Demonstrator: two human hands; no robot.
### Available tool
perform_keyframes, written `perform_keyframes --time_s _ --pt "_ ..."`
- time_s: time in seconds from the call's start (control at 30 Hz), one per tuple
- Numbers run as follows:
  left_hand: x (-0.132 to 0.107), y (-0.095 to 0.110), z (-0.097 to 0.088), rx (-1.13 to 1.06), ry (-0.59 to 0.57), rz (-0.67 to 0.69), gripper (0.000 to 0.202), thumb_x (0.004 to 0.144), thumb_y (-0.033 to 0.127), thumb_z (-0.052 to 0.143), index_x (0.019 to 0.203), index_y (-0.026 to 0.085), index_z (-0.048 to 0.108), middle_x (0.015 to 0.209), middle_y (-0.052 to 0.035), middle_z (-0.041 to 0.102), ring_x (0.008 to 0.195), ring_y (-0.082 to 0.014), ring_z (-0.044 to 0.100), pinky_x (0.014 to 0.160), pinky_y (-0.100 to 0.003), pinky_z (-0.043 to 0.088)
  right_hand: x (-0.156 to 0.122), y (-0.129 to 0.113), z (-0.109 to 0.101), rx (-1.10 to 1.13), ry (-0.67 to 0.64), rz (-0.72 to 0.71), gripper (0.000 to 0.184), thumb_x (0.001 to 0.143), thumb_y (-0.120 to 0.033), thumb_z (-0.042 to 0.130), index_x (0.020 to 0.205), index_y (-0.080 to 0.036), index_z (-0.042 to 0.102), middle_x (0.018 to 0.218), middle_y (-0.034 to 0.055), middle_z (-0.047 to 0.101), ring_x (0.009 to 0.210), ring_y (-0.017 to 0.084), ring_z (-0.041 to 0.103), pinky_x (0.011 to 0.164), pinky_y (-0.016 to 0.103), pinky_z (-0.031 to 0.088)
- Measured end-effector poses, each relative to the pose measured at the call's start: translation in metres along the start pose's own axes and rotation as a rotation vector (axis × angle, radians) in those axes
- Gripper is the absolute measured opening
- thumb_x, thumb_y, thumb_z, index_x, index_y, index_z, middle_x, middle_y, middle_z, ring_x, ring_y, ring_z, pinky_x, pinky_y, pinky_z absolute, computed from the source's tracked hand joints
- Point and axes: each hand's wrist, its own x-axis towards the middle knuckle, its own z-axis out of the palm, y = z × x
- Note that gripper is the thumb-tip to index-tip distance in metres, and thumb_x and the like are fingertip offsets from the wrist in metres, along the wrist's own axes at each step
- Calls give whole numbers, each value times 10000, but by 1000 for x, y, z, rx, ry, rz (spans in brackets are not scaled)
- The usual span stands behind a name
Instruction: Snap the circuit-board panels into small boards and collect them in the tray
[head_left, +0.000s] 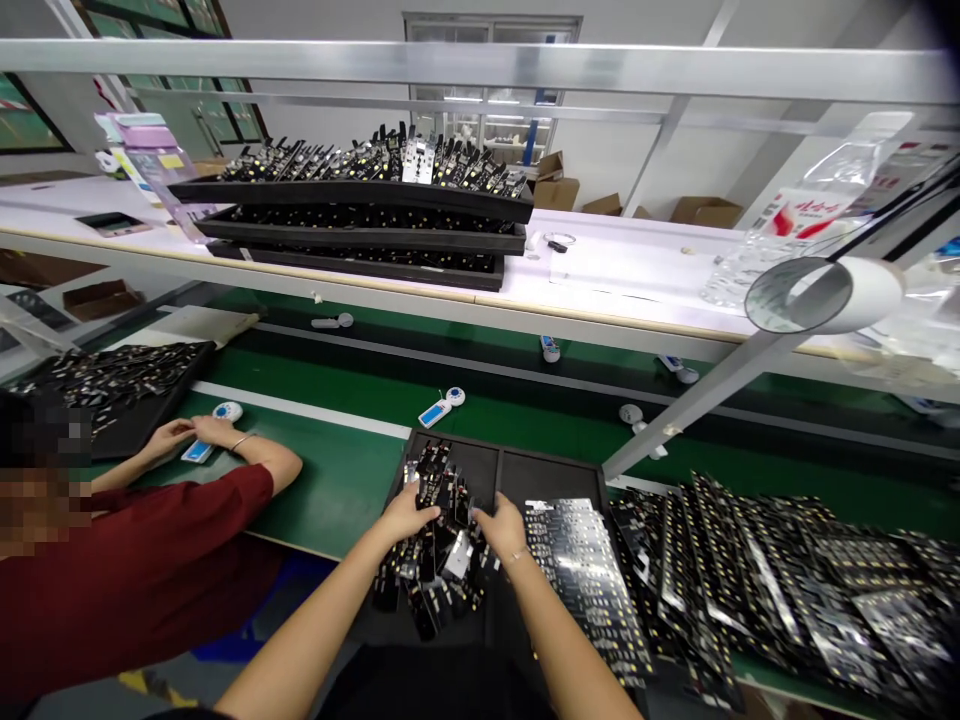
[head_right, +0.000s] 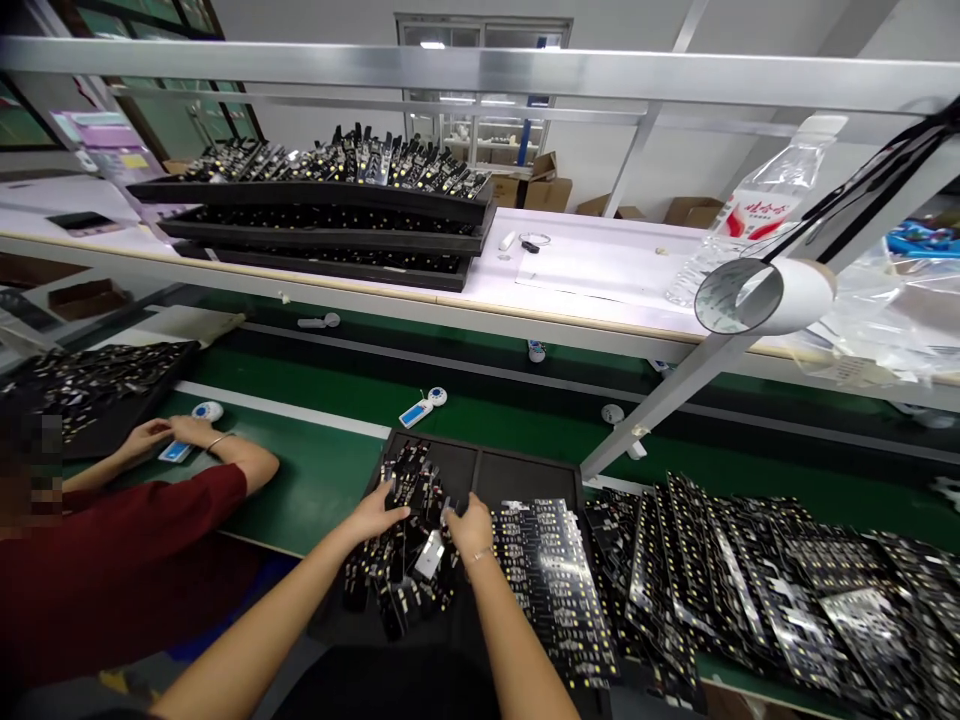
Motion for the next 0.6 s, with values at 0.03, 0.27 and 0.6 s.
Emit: perform_keyframes --time_s 0.03,0.27,0.6 --pt "-1 -2 -7 0 10 -4 653 545 343 823 1145 170 632 1316 -153 614 1301 -355 480 1111 -449 327 -1 16 -12 -54 66 30 492 760 -292 662 1205 -92 600 1210 186 640 1141 270 591 975 361 435" --pt "-69 -42 -23 -116 -27 -115 700 627 598 721 1165 170 594 1300 -174 611 1227 -349 556 1040 -459 423 -55 128 -72 -395 350 426 803 781 -456 583 1338 86 380 1245 412 483 1129 530 490 835 656 386" --pt "-117 -24 3 -232 -96 -239 698 527 634 789 1060 203 659 1244 -161 654 1176 -339 595 1019 -437 444 -74 107 -71 -409 169 96 198 864 -370 533 874 -182 593 757 110 671 683 263 628 624 344 444"
